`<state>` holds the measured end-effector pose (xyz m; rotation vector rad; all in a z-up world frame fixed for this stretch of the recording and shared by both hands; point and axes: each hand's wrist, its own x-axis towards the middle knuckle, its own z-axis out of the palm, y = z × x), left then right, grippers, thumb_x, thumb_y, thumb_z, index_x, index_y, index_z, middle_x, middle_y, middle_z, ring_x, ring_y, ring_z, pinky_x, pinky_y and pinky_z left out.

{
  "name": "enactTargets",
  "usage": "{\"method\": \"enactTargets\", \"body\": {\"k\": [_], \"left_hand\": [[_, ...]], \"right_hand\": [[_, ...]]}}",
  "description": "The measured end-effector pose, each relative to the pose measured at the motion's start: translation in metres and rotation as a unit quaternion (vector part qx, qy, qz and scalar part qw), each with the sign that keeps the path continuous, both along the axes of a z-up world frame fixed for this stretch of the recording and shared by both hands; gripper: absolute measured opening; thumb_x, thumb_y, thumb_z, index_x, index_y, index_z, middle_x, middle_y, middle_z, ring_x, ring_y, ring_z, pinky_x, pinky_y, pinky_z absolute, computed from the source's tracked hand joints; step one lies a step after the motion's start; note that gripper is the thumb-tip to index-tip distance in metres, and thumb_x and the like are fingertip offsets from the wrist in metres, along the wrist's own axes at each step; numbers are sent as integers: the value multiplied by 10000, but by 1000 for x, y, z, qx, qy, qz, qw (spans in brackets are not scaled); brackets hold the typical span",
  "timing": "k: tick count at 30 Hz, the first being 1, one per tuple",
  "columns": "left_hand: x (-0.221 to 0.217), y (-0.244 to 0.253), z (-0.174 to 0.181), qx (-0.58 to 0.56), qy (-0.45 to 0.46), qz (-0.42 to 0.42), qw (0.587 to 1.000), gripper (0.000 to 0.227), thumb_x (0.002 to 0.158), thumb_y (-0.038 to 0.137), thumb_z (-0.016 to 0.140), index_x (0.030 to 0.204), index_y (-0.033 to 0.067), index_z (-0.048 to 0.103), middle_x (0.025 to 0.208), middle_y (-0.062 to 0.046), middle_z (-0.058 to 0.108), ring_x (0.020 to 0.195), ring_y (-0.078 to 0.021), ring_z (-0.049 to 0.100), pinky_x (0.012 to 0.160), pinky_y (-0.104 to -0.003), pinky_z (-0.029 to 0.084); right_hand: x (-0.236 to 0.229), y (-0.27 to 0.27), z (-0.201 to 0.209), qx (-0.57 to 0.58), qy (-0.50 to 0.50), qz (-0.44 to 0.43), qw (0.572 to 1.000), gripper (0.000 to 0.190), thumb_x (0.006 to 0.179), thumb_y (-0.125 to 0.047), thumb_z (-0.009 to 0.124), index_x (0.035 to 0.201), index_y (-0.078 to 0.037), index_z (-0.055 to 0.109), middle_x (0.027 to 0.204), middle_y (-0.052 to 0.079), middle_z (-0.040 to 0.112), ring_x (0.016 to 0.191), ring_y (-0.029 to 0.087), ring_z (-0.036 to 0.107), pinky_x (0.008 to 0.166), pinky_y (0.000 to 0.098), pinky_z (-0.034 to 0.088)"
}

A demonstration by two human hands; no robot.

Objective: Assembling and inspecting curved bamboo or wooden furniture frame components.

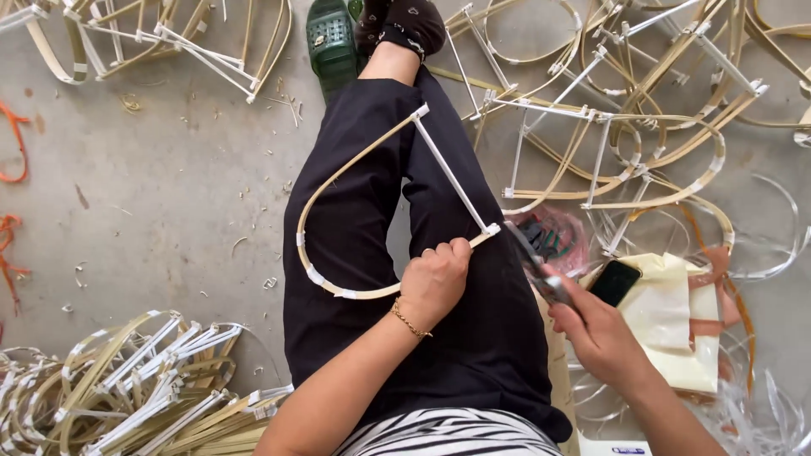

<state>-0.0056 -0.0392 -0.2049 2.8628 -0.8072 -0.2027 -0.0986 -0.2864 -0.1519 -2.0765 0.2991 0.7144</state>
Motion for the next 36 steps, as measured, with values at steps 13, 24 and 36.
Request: {"method": "enactTargets", "body": {"k": [13, 24, 36], "left_hand": [[2, -5, -6, -12, 10, 15, 1000, 240, 1028, 286, 572, 847, 133, 532, 689, -41, 633, 603, -225, 689, 480, -344, 551], [-7, -10, 2, 70, -31, -24, 997, 288, 1045, 300, 573, 826, 123, 511, 680, -37, 631, 586, -226, 682, 478, -340, 536], [-12, -20, 11, 99, -24, -17, 995, 285, 1044, 268, 603, 837, 98, 507, 699, -57, 640, 586, -250, 668, 497, -361, 533]], "right_hand": [[4, -75, -195, -79, -133, -93, 984, 646, 1039, -346, 561, 1591, -82, 354, 1426, 306, 565, 1274, 427, 580, 1018, 461, 467], [-95, -111, -299, -86, -20, -294, 952, 625, 915, -446, 735, 1389, -76, 563, 1261, 210, 609, 1160, 339, 584, 978, 420, 471], [-287, -163, -402, 8, 145, -544, 826, 411, 977, -214, 675, 1344, -85, 542, 984, 59, 689, 792, 162, 643, 611, 343, 544]]}}
